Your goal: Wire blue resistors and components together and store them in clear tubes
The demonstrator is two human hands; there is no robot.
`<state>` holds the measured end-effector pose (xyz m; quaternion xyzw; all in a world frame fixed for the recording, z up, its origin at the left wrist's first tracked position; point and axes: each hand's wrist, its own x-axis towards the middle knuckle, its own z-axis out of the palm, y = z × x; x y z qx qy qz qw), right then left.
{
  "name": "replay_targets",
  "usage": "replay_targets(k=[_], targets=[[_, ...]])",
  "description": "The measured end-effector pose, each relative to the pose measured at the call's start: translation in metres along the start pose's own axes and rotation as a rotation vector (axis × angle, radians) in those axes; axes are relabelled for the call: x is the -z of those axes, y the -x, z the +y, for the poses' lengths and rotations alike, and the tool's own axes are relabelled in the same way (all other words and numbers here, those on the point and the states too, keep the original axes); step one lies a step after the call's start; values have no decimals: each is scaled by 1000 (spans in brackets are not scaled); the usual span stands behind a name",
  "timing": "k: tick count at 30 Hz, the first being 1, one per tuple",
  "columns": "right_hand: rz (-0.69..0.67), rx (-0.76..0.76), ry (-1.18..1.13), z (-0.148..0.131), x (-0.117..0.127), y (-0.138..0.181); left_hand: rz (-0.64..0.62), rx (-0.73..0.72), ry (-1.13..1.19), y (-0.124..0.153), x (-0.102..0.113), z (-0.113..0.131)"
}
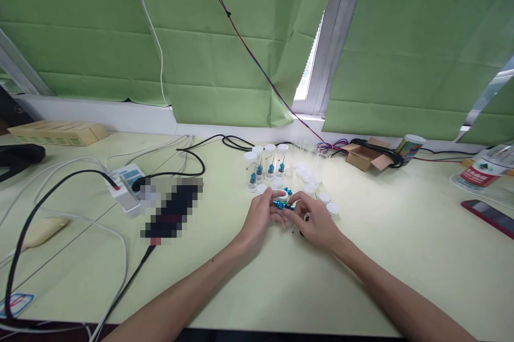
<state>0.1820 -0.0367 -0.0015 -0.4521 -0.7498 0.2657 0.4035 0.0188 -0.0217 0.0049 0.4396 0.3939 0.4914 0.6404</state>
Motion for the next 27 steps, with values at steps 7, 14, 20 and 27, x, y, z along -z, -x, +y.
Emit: replay_targets(k=[7, 14, 20, 27], targets=[[3, 11, 18, 2, -1, -1, -5, 20, -12, 0, -1, 1], [-7, 5, 53, 3, 0, -1, -8, 17, -8, 1, -1, 1], [-21, -7, 42, 1, 0, -2, -9, 14, -11, 2, -2, 3], [-35, -25, 70, -1, 1, -2, -25, 5, 1, 0, -1, -2]])
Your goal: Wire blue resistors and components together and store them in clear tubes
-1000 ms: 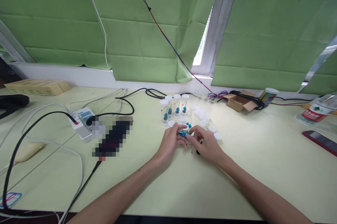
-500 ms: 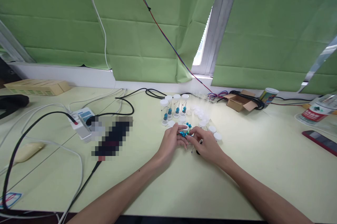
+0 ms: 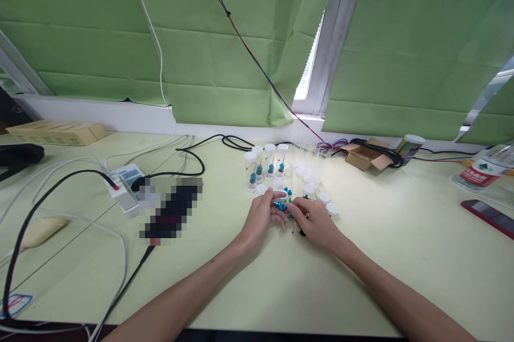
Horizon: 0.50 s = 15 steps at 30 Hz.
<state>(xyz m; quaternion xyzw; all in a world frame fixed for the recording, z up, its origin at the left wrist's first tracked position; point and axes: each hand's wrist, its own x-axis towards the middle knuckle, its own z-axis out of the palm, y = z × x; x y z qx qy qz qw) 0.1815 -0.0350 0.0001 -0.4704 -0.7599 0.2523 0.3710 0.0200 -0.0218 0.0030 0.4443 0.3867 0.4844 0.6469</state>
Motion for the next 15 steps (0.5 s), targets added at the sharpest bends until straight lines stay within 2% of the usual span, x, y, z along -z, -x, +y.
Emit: replay_targets(k=[15], targets=[[24, 24, -7, -1, 0, 2, 6, 22, -17, 2, 0, 3]])
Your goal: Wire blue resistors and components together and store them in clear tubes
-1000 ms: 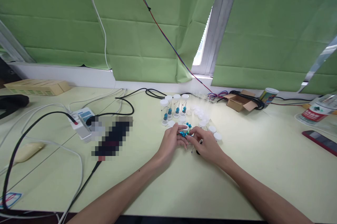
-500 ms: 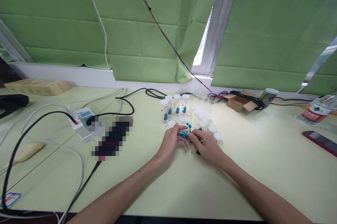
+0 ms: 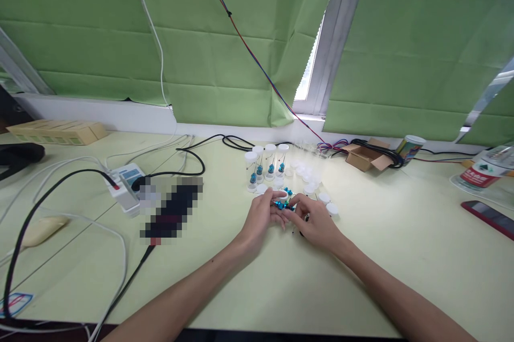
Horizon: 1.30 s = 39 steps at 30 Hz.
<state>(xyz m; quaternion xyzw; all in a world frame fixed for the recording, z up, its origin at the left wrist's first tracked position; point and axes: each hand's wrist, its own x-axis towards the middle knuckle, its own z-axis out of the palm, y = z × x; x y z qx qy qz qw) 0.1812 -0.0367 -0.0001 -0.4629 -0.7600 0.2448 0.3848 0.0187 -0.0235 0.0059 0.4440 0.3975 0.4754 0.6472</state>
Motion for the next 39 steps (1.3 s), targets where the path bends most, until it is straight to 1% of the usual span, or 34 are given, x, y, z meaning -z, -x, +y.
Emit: replay_targets(k=[4, 8, 15, 32, 39], targets=[[-9, 6, 14, 1, 0, 0, -10, -7, 1, -1, 1, 0], [-21, -2, 21, 1, 0, -1, 6, -2, 2, 0, -1, 2], [-21, 2, 29, -2, 0, -1, -8, -6, 3, 0, -1, 0], [-33, -15, 33, -3, 0, -1, 5, 11, -7, 0, -2, 2], [-22, 2, 42, -2, 0, -1, -8, -3, -21, -2, 1, -1]])
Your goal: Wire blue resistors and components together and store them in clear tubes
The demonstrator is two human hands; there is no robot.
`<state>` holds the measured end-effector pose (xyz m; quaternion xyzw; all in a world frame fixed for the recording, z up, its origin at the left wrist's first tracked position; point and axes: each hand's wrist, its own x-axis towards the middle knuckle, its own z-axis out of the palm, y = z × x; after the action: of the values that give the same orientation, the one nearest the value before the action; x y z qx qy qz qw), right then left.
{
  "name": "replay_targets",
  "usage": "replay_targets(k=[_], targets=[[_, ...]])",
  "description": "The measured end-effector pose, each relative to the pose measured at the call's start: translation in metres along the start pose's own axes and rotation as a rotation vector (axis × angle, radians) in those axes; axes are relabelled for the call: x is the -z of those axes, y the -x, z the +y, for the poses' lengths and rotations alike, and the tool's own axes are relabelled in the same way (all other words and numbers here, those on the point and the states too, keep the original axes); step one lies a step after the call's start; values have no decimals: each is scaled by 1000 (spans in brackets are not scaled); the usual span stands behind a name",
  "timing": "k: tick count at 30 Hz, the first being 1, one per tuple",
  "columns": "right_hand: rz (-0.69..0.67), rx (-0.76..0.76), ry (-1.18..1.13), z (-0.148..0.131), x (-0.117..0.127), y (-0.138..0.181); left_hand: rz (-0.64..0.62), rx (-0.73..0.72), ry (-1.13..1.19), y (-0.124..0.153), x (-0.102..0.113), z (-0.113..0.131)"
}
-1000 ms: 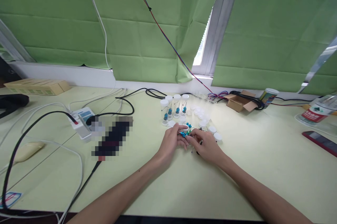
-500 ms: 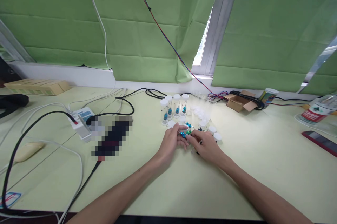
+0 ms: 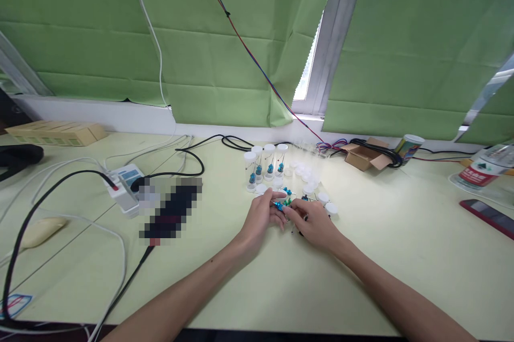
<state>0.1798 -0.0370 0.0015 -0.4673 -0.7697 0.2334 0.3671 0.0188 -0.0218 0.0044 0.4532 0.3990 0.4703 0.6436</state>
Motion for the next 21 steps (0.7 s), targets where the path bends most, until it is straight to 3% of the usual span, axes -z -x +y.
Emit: replay_targets(k=[21], targets=[[-13, 6, 17, 1, 0, 0, 2, 9, -12, 1, 0, 1]])
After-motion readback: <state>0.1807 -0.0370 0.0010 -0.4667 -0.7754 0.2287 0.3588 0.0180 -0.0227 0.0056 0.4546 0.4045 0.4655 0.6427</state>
